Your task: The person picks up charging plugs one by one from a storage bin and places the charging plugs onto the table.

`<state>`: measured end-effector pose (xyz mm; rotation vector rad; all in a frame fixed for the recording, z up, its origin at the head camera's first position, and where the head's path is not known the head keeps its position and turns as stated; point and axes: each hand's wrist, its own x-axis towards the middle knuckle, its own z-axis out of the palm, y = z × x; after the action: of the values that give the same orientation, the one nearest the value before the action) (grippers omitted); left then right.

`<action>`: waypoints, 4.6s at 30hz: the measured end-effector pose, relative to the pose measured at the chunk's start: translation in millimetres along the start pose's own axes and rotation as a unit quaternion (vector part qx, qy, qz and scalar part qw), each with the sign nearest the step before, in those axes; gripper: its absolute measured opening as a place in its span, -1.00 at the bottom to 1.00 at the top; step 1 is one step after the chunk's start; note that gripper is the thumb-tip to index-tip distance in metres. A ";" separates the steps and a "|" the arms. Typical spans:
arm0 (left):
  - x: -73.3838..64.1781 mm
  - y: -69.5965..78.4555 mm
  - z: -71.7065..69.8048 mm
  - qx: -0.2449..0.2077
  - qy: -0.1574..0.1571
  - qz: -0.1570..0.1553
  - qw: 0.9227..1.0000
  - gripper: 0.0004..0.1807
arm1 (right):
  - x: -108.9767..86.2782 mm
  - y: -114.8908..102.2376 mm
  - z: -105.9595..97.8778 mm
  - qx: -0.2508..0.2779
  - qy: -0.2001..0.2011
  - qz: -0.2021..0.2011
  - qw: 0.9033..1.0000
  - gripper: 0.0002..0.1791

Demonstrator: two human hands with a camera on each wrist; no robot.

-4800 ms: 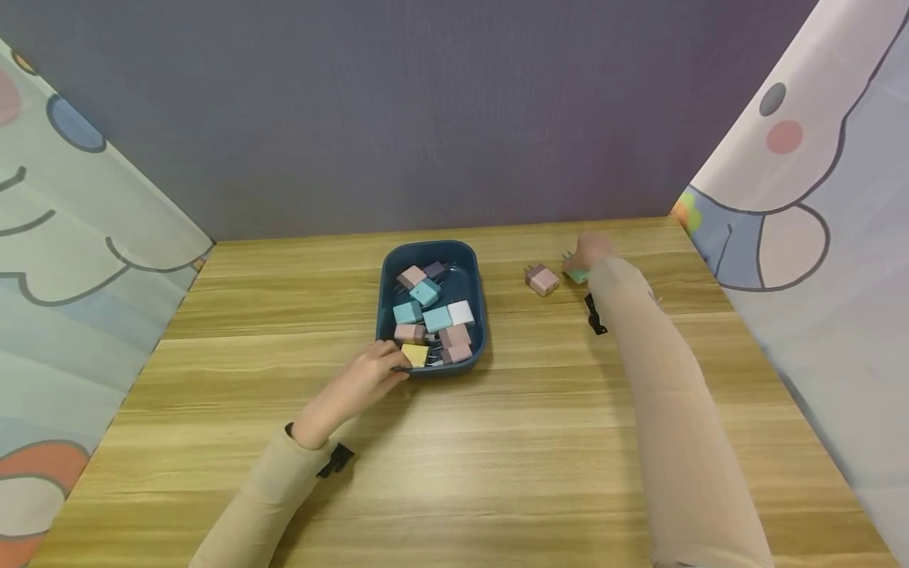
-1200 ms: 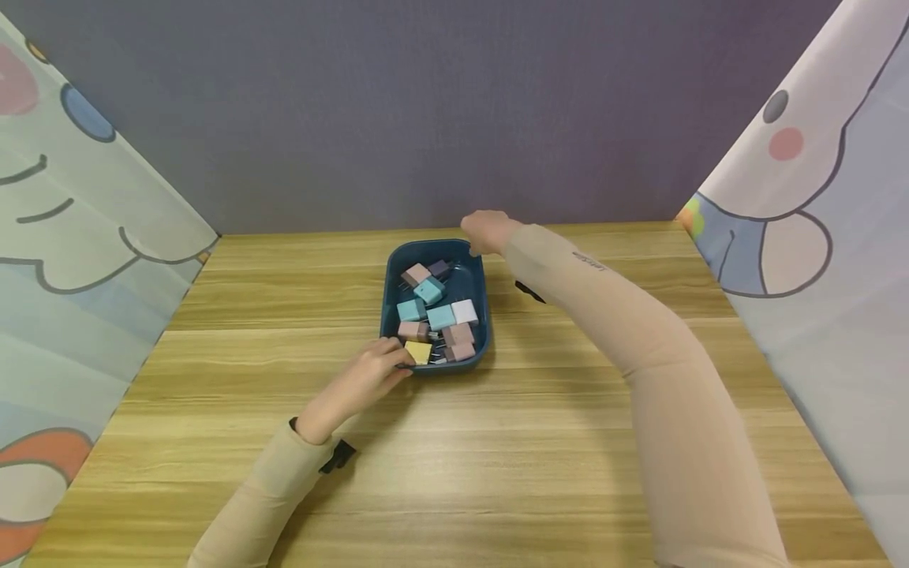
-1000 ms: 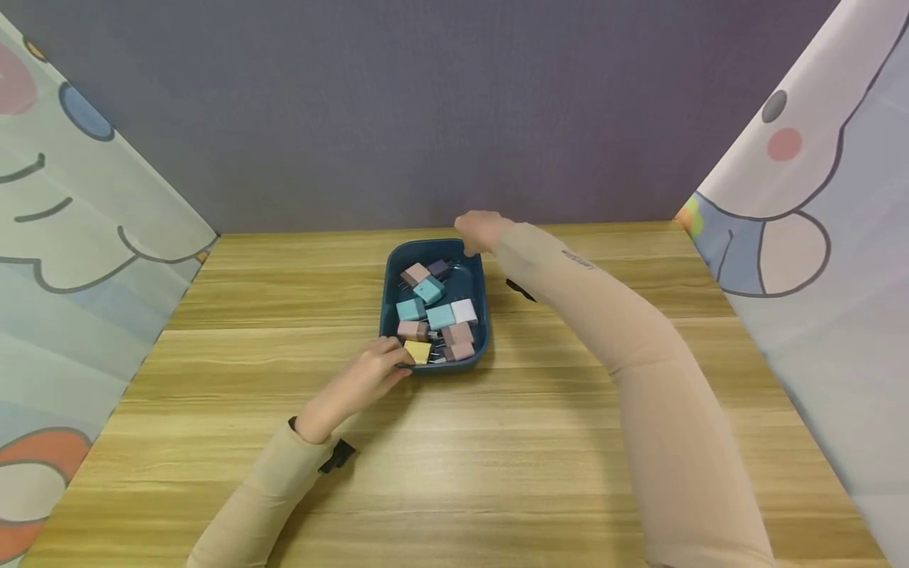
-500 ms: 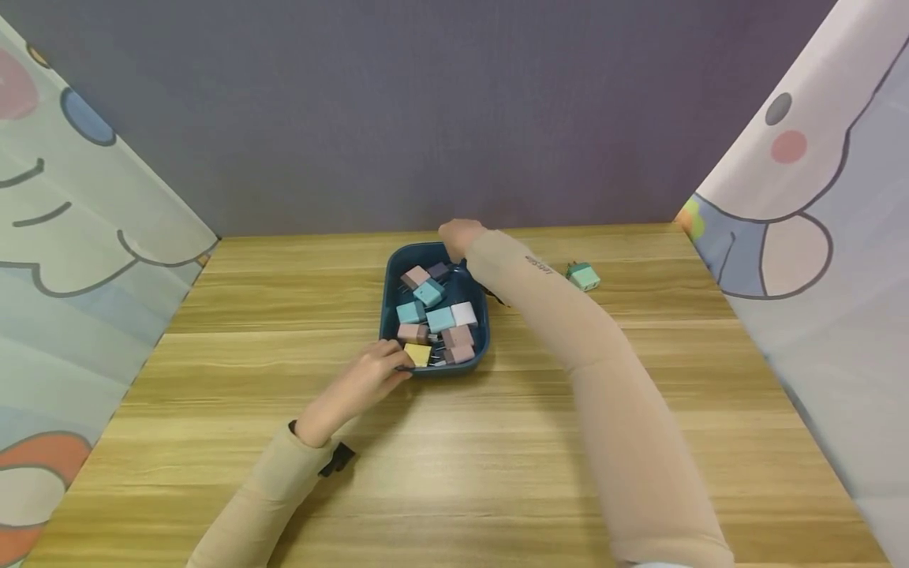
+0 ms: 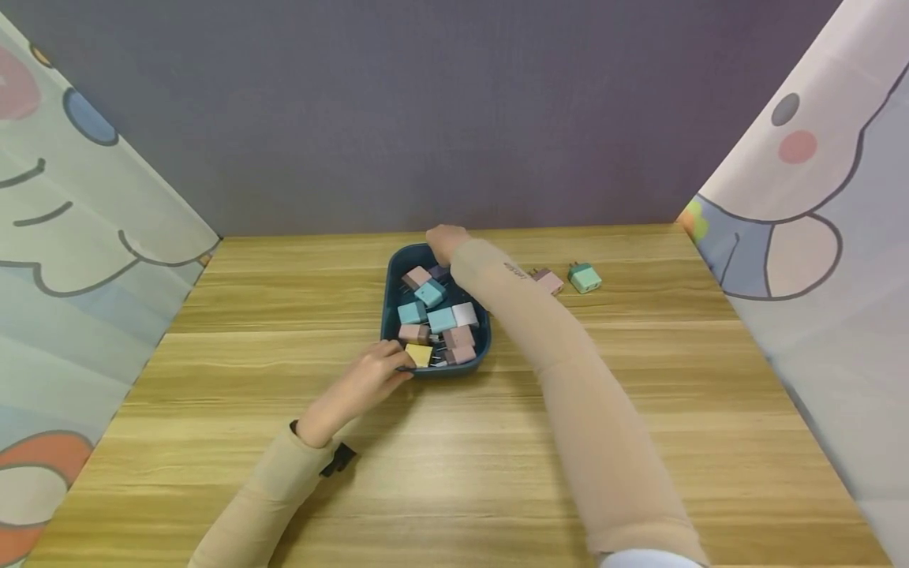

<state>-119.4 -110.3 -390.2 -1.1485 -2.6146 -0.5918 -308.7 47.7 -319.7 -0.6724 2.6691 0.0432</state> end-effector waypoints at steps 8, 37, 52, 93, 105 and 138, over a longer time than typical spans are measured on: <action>0.3 1.6 -1.8 0.003 -0.002 0.002 1.000 -0.92 | 9.3 -2.1 6.8 -0.006 -0.005 -0.003 1.000 -0.80; 0.6 3.0 -0.1 0.003 0.003 0.000 1.000 -0.91 | 17.5 -7.9 25.3 0.005 -0.027 0.018 0.999 -0.77; 0.8 4.7 -0.9 0.003 -0.008 -0.011 1.000 -0.93 | 17.0 -9.3 27.7 0.040 -0.014 -0.006 0.999 -0.86; -2.0 2.0 -1.8 -0.001 0.002 -0.006 1.000 -0.93 | -1.5 9.7 -17.0 0.020 -0.018 -0.006 1.000 -0.64; -3.2 1.0 -1.3 0.006 0.010 0.000 1.000 -0.92 | -10.7 21.5 -27.2 0.017 -0.018 0.000 1.000 -0.68; -3.1 2.2 -1.9 -0.002 0.005 -0.005 1.000 -0.92 | -50.5 99.3 -25.2 0.040 -0.018 0.048 0.998 -0.84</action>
<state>-115.7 -111.8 -389.0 -1.1304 -2.6138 -0.6037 -322.8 155.2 -283.7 -0.5131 2.6507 -0.0237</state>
